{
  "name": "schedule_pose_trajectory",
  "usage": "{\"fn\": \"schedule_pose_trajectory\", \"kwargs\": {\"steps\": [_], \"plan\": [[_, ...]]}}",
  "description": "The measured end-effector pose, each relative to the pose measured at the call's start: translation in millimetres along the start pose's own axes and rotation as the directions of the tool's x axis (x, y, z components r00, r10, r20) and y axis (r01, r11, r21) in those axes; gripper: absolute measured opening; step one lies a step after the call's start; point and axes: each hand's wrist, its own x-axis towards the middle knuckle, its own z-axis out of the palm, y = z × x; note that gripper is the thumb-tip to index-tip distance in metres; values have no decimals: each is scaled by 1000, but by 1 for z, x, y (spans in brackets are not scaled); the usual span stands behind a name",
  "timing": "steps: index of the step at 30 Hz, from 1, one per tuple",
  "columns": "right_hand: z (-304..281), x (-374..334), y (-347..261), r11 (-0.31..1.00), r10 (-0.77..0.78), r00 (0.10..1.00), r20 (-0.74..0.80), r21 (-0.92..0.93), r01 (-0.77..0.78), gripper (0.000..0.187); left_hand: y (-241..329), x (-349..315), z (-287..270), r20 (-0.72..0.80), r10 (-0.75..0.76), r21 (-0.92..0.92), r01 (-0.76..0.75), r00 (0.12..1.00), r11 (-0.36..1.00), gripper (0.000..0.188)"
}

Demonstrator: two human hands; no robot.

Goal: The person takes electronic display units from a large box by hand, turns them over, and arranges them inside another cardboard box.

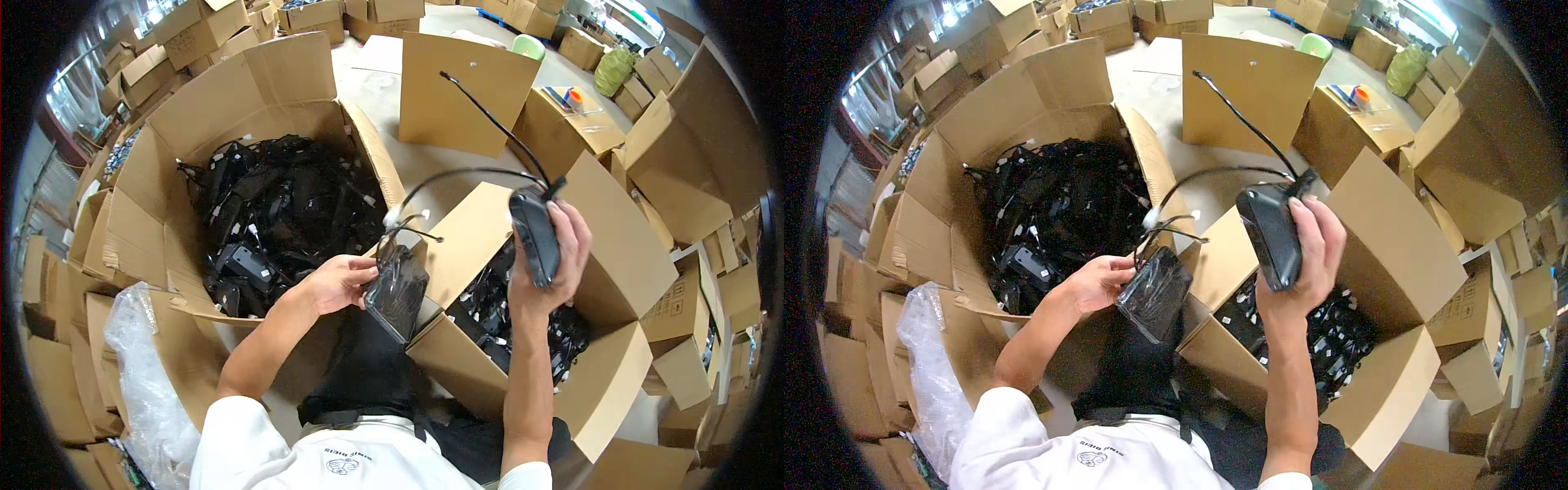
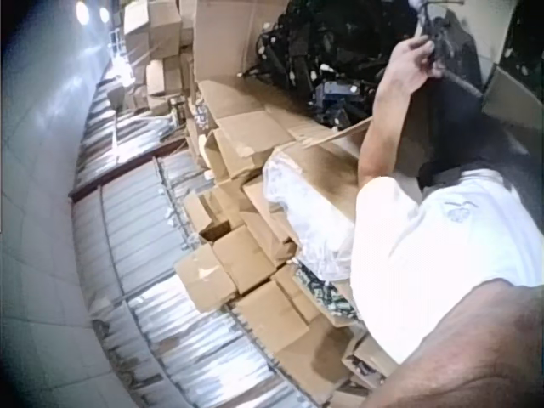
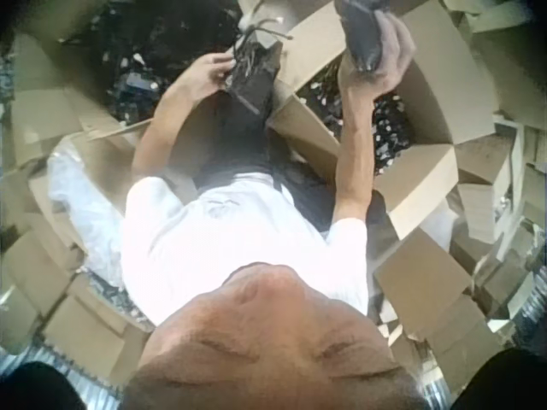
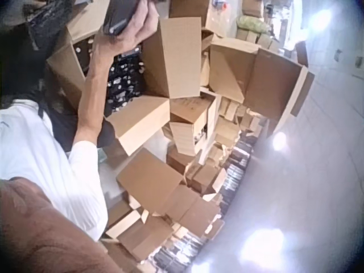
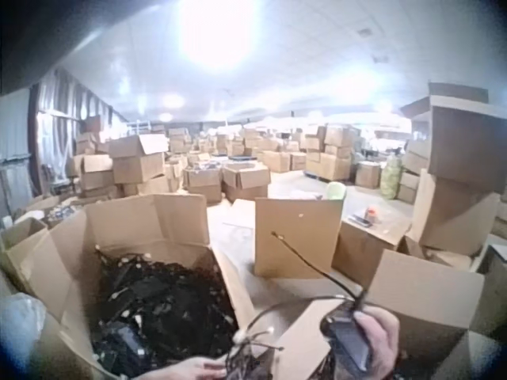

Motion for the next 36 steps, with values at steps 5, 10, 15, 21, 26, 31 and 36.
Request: {"fn": "schedule_pose_trajectory", "kwargs": {"steps": [5,10,15,21,26,31,36], "plan": [[-10,-12,-20,933,-350,901,257,185,310,41,-7,4,2,101,47,-88,-38,994,995,21],[-11,-42,-36,913,-385,739,553,343,220,49,-13,3,31,269,32,-182,18,963,983,19],[-32,-42,-43,888,-438,667,604,409,213,71,-23,3,42,356,71,-227,13,932,974,26],[-47,-44,-41,886,-425,664,616,432,167,85,-33,20,49,479,148,-241,-33,865,970,30],[-42,-47,-23,772,487,805,339,263,-578,49,-24,21,69,341,143,-61,-129,929,990,21],[-37,-71,-6,104,771,307,558,366,-925,18,-34,28,83,311,167,-93,-145,936,985,27],[-33,-72,3,238,782,379,495,324,-915,24,-67,50,66,188,167,-18,-167,968,986,32]]}}
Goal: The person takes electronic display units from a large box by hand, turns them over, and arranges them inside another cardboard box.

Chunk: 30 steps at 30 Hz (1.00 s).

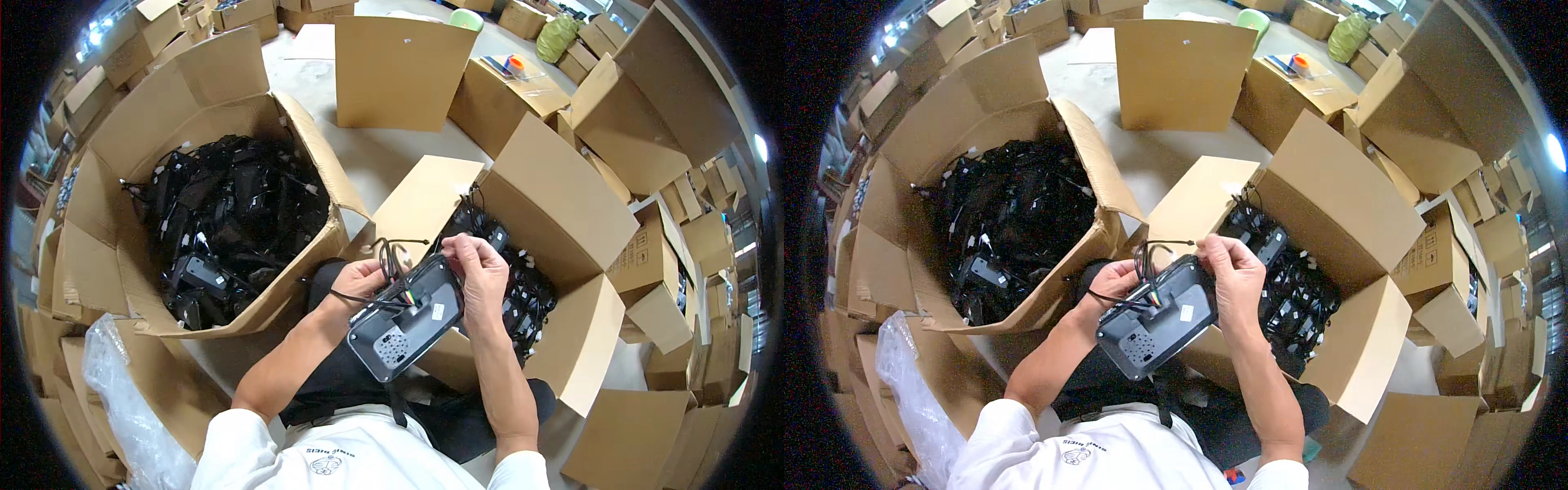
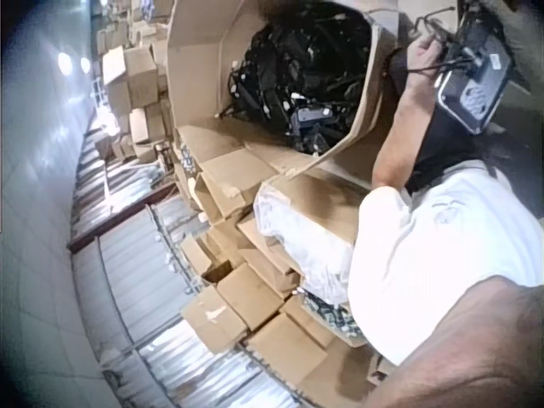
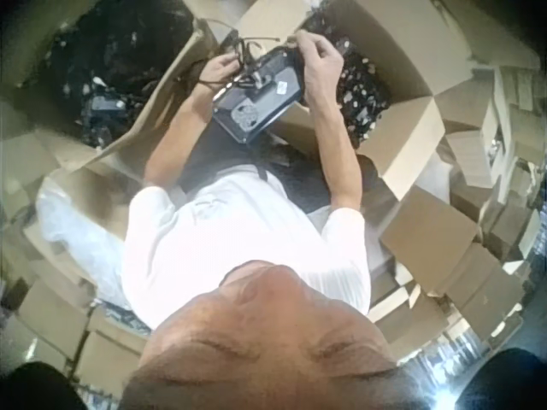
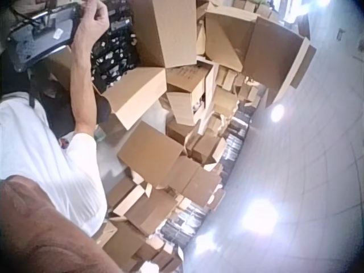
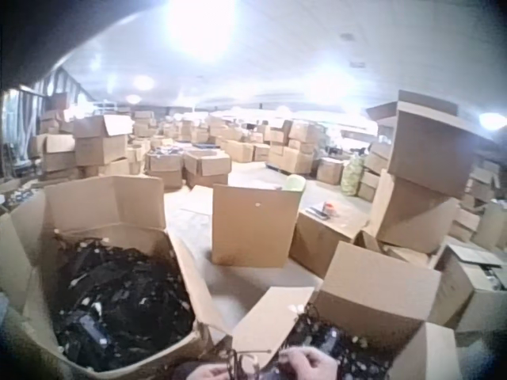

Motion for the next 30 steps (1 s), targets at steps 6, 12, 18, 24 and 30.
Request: {"fn": "schedule_pose_trajectory", "kwargs": {"steps": [6,12,18,24,30], "plan": [[-20,-5,9,940,41,991,-130,341,6,46,-5,-3,24,-56,72,-118,-78,996,990,25],[3,-105,34,881,281,956,-84,419,-221,66,-26,-5,36,-228,100,-176,-142,969,974,20],[14,-102,4,885,306,899,-314,443,-146,44,-47,5,49,-264,227,-49,-248,937,967,23],[-18,-94,15,918,241,921,-308,379,-113,49,-59,15,68,-225,213,-49,-229,951,972,24],[-62,-83,9,842,424,897,-127,420,-338,39,-53,19,80,-74,68,-99,-75,995,992,24]]}}
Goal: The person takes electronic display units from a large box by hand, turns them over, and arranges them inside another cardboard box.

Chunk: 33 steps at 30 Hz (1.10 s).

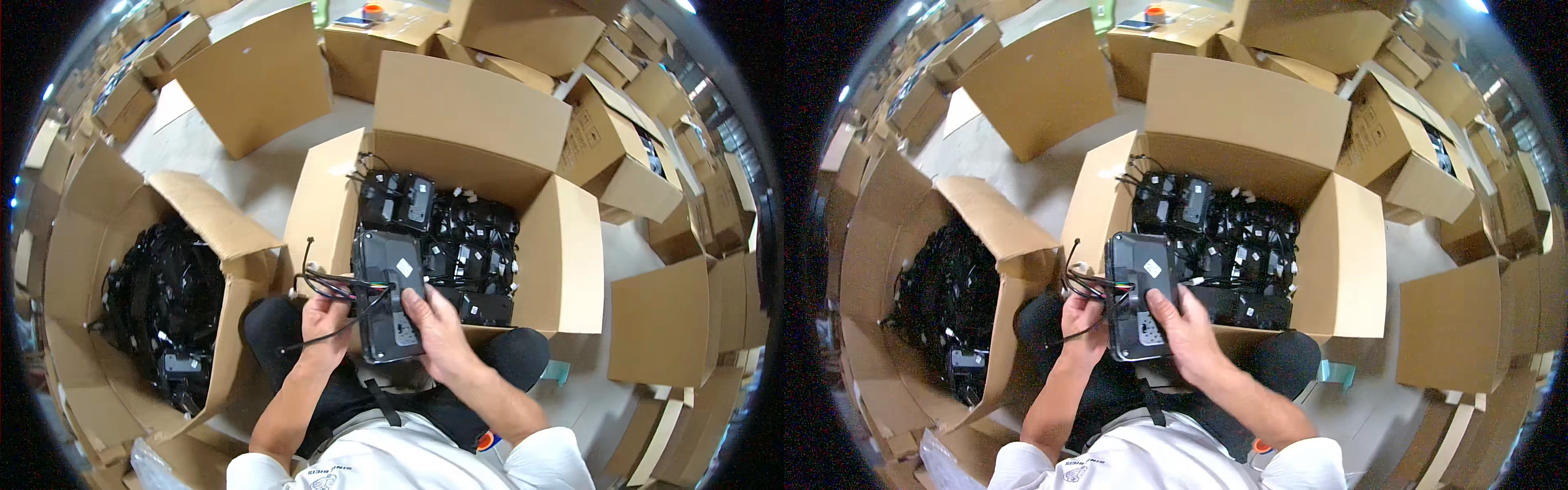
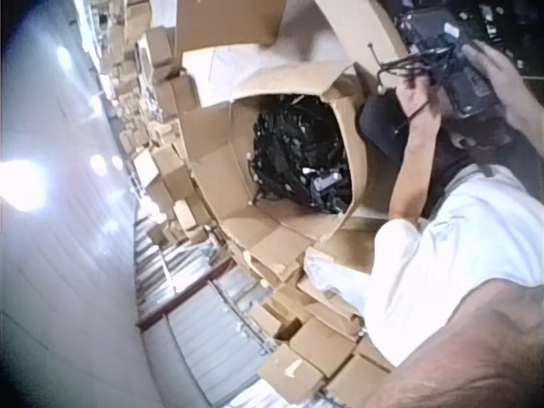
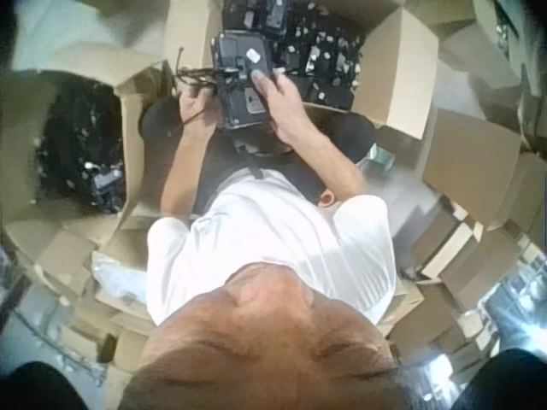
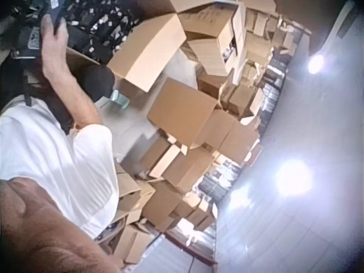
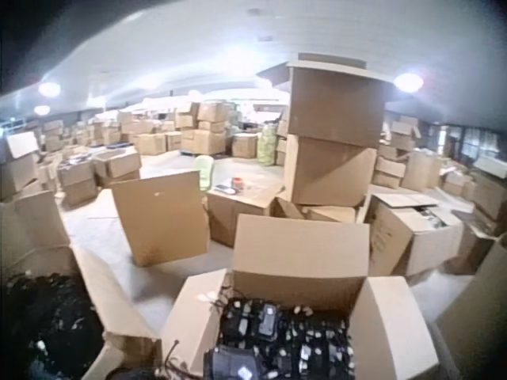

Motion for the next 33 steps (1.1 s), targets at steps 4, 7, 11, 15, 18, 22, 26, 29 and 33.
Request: {"fn": "schedule_pose_trajectory", "kwargs": {"steps": [4,7,11,15,18,22,26,29,33], "plan": [[-40,15,-49,986,-63,996,57,-148,71,36,7,13,26,440,36,204,-139,897,969,94],[-74,33,-75,956,-40,993,113,-284,71,45,9,36,44,475,64,119,-136,878,983,103],[-123,102,-89,971,-97,995,22,-217,100,40,24,120,78,392,27,-147,34,919,989,54],[-188,188,-84,984,-158,987,-12,-88,157,31,35,162,124,425,-102,178,28,900,984,58],[-206,239,-62,979,-183,983,-22,-99,180,36,48,141,120,366,-158,480,-40,917,876,64],[-243,306,-4,884,-245,946,-213,-451,127,52,77,111,72,176,-172,636,22,969,772,58],[-303,336,29,931,-146,917,-372,-366,0,66,106,83,14,-45,-10,579,34,999,815,47],[-247,333,32,930,-156,907,-392,-369,1,71,147,28,-22,-248,204,566,-30,947,824,45],[-214,341,41,444,-546,785,-293,-896,-25,62,176,-29,-89,-258,292,474,-143,921,869,45]]}}
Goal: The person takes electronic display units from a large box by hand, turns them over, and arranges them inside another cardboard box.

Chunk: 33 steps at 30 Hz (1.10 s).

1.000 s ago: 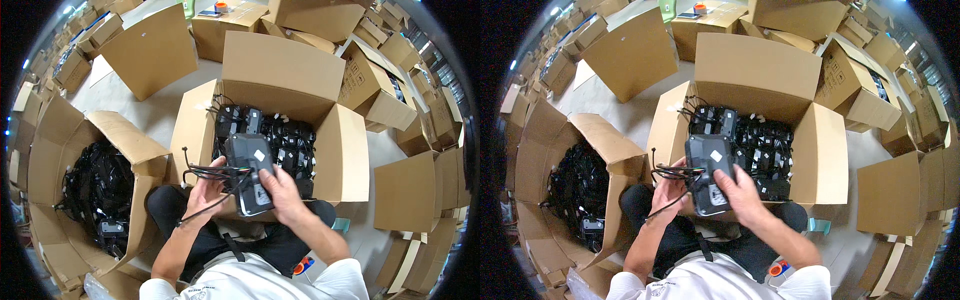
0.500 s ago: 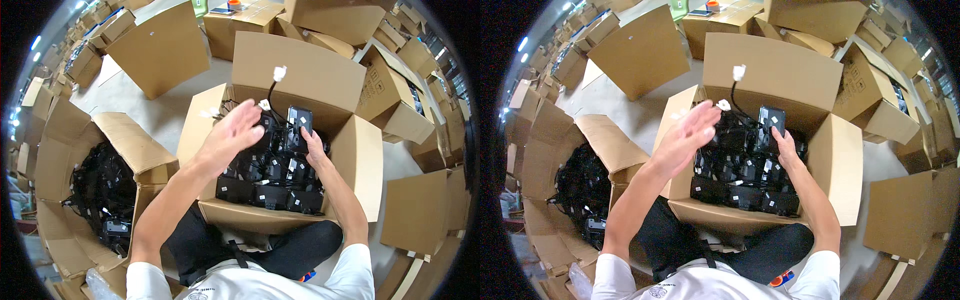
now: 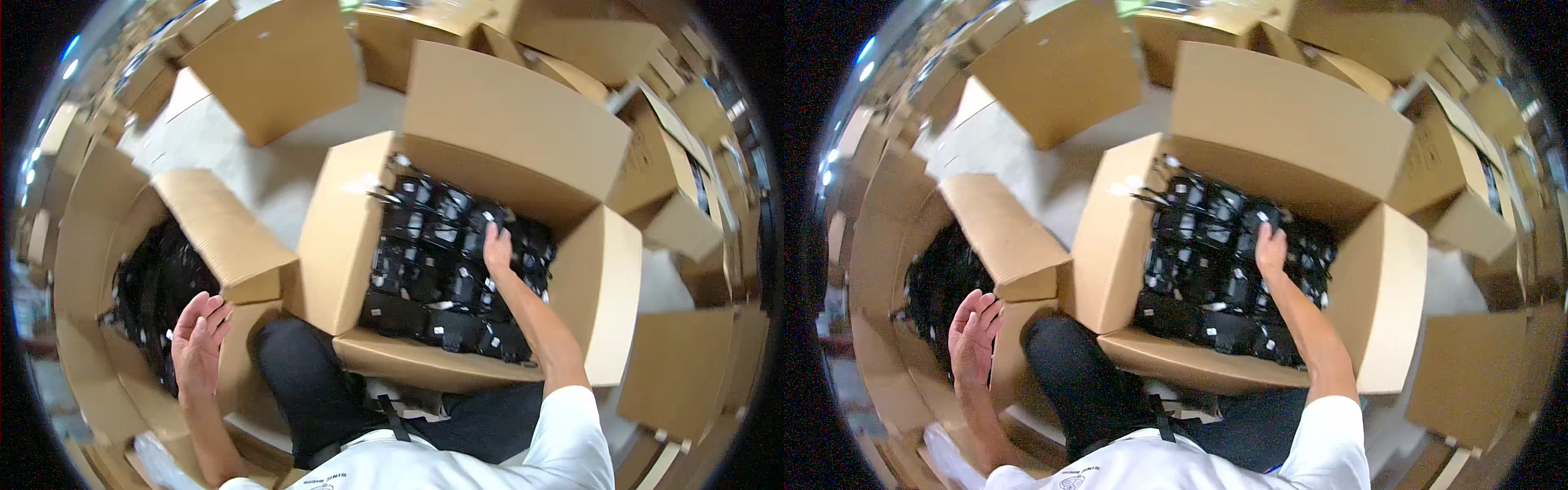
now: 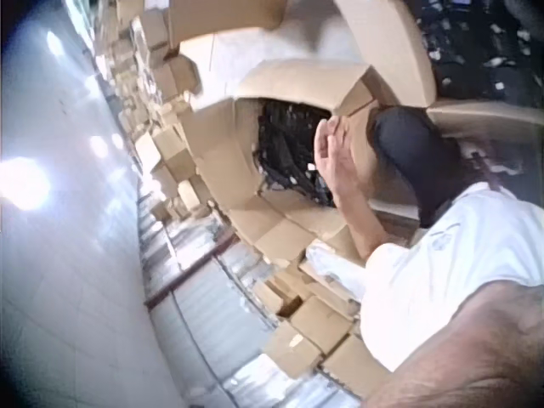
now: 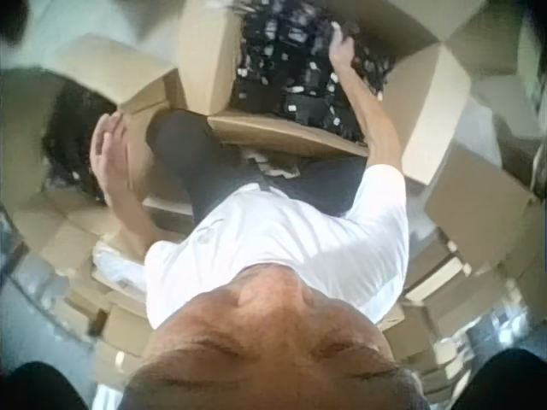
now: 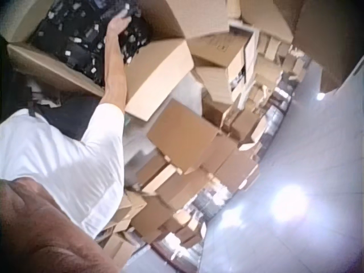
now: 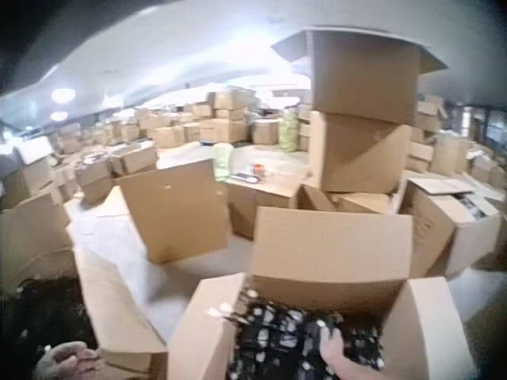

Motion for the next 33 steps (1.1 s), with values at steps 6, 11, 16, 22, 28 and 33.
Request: {"fn": "schedule_pose_trajectory", "kwargs": {"steps": [6,11,16,22,28,33], "plan": [[-22,13,17,970,-221,974,-42,-109,215,61,35,-41,-67,-289,67,79,-46,955,996,39],[-48,61,41,758,-93,983,161,-628,175,77,36,-64,-174,-480,126,66,-107,868,992,37],[-65,43,25,757,-313,891,329,-480,443,63,-7,-64,-264,-362,71,709,225,930,669,38],[-93,-17,-14,666,-235,649,724,-366,650,43,-46,-15,-251,284,-47,923,-286,958,-259,32],[-99,-53,-16,719,-209,620,756,-310,621,43,-91,-1,-235,332,-419,825,-476,845,-306,36],[-96,-76,-27,634,-334,513,791,-215,743,39,-87,-6,-226,328,-264,936,-349,907,-35,26]]}}
